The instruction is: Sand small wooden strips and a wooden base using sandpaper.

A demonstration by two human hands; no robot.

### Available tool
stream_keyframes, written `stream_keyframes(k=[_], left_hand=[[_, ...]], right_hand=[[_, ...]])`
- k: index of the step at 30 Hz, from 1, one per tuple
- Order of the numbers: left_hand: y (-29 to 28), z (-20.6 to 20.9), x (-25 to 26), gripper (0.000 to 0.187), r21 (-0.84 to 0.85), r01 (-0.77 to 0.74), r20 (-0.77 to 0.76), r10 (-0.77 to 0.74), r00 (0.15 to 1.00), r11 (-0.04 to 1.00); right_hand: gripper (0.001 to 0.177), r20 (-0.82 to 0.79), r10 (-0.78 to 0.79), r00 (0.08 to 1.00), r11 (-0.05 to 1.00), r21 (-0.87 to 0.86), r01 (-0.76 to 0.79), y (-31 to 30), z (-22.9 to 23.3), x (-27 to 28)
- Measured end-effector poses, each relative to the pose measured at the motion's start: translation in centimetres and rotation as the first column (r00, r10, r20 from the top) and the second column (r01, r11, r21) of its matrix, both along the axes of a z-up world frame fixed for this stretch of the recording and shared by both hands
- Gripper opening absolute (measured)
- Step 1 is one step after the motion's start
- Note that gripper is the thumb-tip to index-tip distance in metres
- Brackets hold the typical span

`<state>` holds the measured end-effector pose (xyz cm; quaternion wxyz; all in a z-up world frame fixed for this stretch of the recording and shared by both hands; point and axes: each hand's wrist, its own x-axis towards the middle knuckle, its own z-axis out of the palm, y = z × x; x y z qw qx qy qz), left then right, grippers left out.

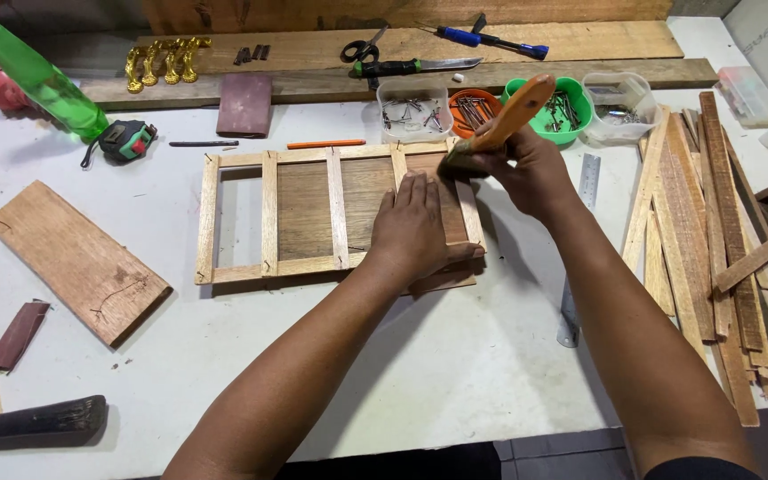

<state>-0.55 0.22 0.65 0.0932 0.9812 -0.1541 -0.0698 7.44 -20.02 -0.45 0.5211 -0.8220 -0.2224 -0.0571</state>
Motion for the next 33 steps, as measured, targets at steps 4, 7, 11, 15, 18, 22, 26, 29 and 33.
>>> stream_keyframes(k=[4, 7, 11, 15, 18, 22, 26, 29, 33], left_hand=[[-0.1, -0.1, 0.2, 0.135, 0.001, 0.003, -0.012, -0.003, 1.0, 1.0], [-0.1, 0.1, 0.2, 0.134, 0.005, 0.014, -0.037, -0.014, 0.999, 1.0], [0.3, 1.1, -0.1, 0.134, -0.049, -0.01, -0.024, 0.009, 1.0, 0.999], [3.0, -3.1, 1.0, 0.131, -0.051, 0.045, 0.172, -0.035, 0.984, 0.998], [6.3, 3.0, -3.1, 0.132, 0.131, 0.037, 0.009, -0.038, 0.999, 0.991], [7.8, 2.2, -3.9, 0.12, 0.117, -0.01, -0.058, 0.017, 0.998, 0.993], [8.1, -0.4, -3.8, 0.107, 0.049, -0.038, 0.009, 0.037, 0.999, 0.998], [8.4, -0.7, -4.1, 0.105, 0.014, -0.033, 0.032, 0.033, 0.999, 0.999], [8.3, -0.1, -3.8, 0.101, 0.038, -0.029, -0.03, 0.03, 0.999, 0.999]], right_hand=[[0.032, -0.159, 0.123, 0.98, 0.992, -0.019, -0.127, -2.1, 2.5, -3.4], [0.035, -0.456, 0.001, 0.89, 0.99, -0.128, -0.066, -3.5, 4.9, -5.0], [0.035, -0.193, -0.072, 0.979, 0.997, -0.02, 0.069, -3.4, 4.7, -4.6], [0.035, 0.055, 0.133, 0.99, 0.928, 0.343, -0.143, 0.7, 3.0, -3.8], [0.031, 0.077, 0.004, 0.997, 0.999, 0.043, -0.007, 5.2, 3.3, -3.5], [0.022, 0.194, 0.152, 0.969, 0.988, 0.002, -0.155, 8.2, 2.5, -2.1], [0.026, -0.012, 0.117, 0.993, 0.982, -0.149, -0.117, 8.8, 3.5, -3.7], [0.03, -0.154, 0.11, 0.982, 0.976, -0.169, -0.136, 8.1, 4.6, -5.5], [0.033, -0.344, 0.219, 0.913, 0.97, -0.022, -0.241, 5.5, 4.2, -4.7]])
